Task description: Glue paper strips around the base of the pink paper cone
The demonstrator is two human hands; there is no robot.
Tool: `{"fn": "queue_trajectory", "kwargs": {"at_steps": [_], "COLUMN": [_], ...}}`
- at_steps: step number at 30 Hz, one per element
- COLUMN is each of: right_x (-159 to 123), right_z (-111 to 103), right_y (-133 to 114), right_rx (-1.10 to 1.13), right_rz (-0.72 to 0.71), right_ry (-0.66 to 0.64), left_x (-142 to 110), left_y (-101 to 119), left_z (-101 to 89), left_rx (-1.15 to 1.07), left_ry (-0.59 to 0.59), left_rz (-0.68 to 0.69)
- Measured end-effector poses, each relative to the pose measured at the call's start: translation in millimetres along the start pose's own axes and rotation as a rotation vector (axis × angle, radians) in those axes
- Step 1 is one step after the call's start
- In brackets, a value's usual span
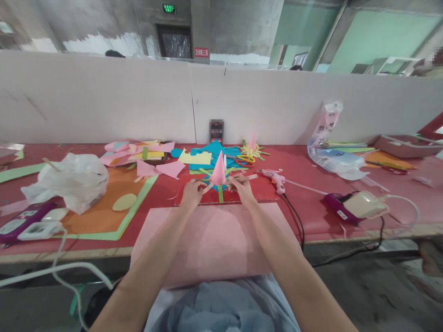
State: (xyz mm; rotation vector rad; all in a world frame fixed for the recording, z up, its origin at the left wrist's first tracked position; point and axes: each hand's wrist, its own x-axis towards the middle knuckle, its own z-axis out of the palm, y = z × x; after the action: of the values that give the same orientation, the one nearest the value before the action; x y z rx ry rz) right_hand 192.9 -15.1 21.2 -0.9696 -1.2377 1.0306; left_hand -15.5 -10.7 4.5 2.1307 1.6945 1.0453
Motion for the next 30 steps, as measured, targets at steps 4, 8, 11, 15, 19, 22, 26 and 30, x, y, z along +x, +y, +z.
{"fn": "queue_trajectory", "kwargs": {"at_steps": [4,8,11,15,19,22,26,30], "right_x": [1,3,3,3,2,2,2,2], "right_z": [3,2,1,1,1,1,1,1], "right_y": [3,8,11,13,13,13,13,15], "right_rx": [-0.181,-0.286,-0.305,-0.320,-0.329,-0.317,-0.317,-0.366], "right_rz": [-0.043,-0.038,-0.038,-0.043,-0.035,-0.026,-0.032,-0.068], "right_ry": [-0.062,-0.071,-0.056,-0.060,-0.070,-0.077,-0.077,-0.046], "left_x": [0,-1,-1,-3,-3,-2,-2,-2], "left_y": [3,10,11,11,11,10,10,12], "left_z": [-1.4,-2.3,-0.2,2.5,2.0,1.2,0.5,-0.8], "left_rx": [-0.015,-0.054,-0.090,-0.119,-0.139,-0.140,-0.140,-0.136], "left_ry": [0.015,0.028,-0.011,-0.116,-0.158,-0.162,-0.162,-0.169], "left_rz": [0.033,0.050,0.103,0.192,0.209,0.215,0.220,0.209]}}
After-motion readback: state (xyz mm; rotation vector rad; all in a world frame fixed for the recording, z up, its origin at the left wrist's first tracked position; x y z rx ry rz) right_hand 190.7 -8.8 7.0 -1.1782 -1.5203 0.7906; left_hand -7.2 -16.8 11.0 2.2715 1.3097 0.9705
